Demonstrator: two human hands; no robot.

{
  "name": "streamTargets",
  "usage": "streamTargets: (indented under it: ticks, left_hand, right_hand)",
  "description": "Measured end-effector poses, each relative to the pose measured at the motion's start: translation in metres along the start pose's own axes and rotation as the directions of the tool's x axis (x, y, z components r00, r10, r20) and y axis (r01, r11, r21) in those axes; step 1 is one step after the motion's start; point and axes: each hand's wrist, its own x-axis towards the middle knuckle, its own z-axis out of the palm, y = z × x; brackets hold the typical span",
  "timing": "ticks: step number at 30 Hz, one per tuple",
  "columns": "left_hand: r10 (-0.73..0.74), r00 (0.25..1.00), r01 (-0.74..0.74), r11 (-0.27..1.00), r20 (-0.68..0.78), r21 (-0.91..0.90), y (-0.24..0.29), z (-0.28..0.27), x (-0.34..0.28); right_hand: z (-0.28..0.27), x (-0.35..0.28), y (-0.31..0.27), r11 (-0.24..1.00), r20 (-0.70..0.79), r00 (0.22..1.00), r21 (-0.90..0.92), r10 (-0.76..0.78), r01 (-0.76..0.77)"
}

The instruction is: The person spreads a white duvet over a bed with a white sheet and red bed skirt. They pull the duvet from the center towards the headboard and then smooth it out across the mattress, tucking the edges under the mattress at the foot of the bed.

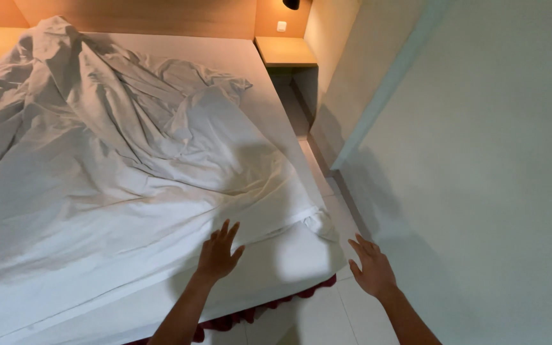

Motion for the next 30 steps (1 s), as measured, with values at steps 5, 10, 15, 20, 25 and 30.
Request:
streamTargets:
  ticks: [5, 10, 15, 20, 25, 30]
  left_hand:
    - [-0.112, 0.991, 0.109, 0.993, 0.08, 0.042, 0.006, 0.002, 0.021]
    - [-0.228, 0.964, 0.223, 0.974, 0.138, 0.05, 0.003, 0.0, 0.032]
    - [-0.318, 0.939, 0.318, 0.948, 0.134, 0.018, 0.004, 0.015, 0.028]
    - [-0.415, 0.902, 0.416, 0.909, 0.116, 0.019, 0.019, 0.03, 0.032]
    - [-0.54, 0.832, 0.541, 0.84, 0.127, 0.033, 0.045, 0.062, 0.031]
    - [-0.635, 0.752, 0.647, 0.762, 0.177, -0.011, 0.08, 0.11, 0.037]
  right_hand:
    - [-0.009, 0.042, 0.009, 1.0, 0.024, 1.0, 0.005, -0.019, 0.019]
    - [0.001, 0.086, 0.018, 0.996, 0.014, 0.998, 0.056, -0.068, 0.067]
    - [0.022, 0.127, 0.026, 0.981, 0.024, 0.983, -0.056, -0.184, 0.185]
    - [0.061, 0.177, 0.051, 0.959, 0.049, 0.958, 0.001, -0.282, 0.283]
    - [0.078, 0.217, 0.067, 0.923, 0.114, 0.916, 0.052, -0.384, 0.38]
    - [0.115, 0.254, 0.097, 0.853, 0.084, 0.853, 0.147, -0.515, 0.501]
